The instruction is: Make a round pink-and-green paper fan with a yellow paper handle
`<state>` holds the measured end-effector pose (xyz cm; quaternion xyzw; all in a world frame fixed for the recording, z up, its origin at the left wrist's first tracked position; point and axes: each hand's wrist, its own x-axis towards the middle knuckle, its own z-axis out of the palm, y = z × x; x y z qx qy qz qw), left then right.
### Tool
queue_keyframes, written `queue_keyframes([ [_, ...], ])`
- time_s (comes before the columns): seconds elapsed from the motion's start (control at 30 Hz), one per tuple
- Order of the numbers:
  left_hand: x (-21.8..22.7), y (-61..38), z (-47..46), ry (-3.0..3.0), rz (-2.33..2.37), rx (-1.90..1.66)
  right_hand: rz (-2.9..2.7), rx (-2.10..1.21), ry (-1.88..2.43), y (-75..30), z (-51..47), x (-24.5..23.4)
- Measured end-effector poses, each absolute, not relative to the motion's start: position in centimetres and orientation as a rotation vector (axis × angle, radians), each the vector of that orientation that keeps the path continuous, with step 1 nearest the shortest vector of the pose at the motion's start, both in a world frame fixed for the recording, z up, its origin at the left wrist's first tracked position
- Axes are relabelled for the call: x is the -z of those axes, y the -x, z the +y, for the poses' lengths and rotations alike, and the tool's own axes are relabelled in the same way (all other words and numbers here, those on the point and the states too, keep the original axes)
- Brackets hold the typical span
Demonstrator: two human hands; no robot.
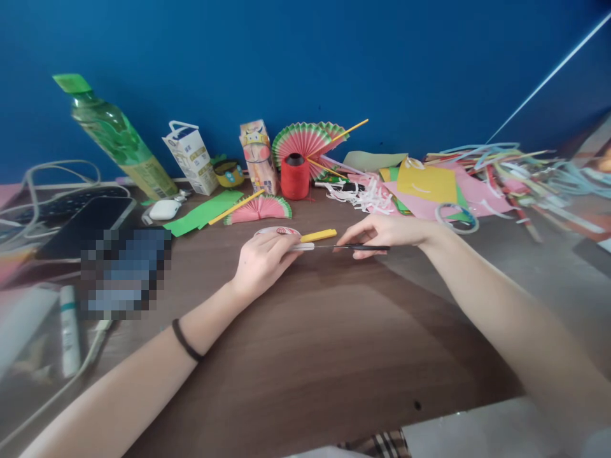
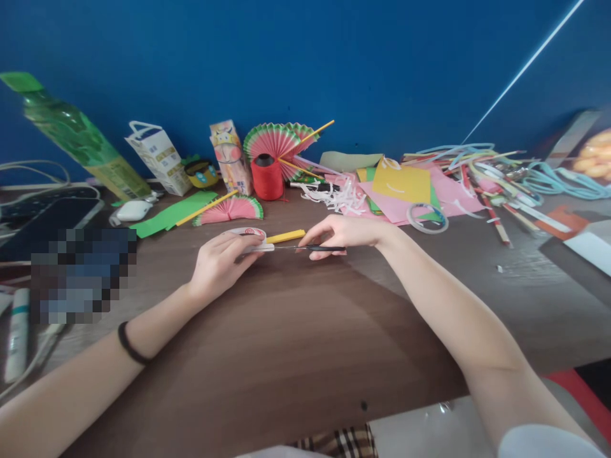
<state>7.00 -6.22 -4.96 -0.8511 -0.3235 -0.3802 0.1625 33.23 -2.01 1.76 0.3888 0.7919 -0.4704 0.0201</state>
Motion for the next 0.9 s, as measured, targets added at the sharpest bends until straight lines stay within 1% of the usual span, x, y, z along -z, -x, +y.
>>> queue_keyframes([
  [0.27, 5.10, -6.97, -6.20, 2.446, -0.973, 1.072, 2.450, 1.463, -1.207, -33.18, -2.08, -1.74],
  [0.5, 5.13, -6.93, -6.19, 2.448, -0.976, 1.074, 2.411, 1.545, -1.204, -33.07, -2.24, -1.79],
  [0.9, 5.11, -6.96, -6.18, 2.452, -0.943, 1.072, 2.417, 1.523, -1.233, -33.09, -2.16, -1.58],
])
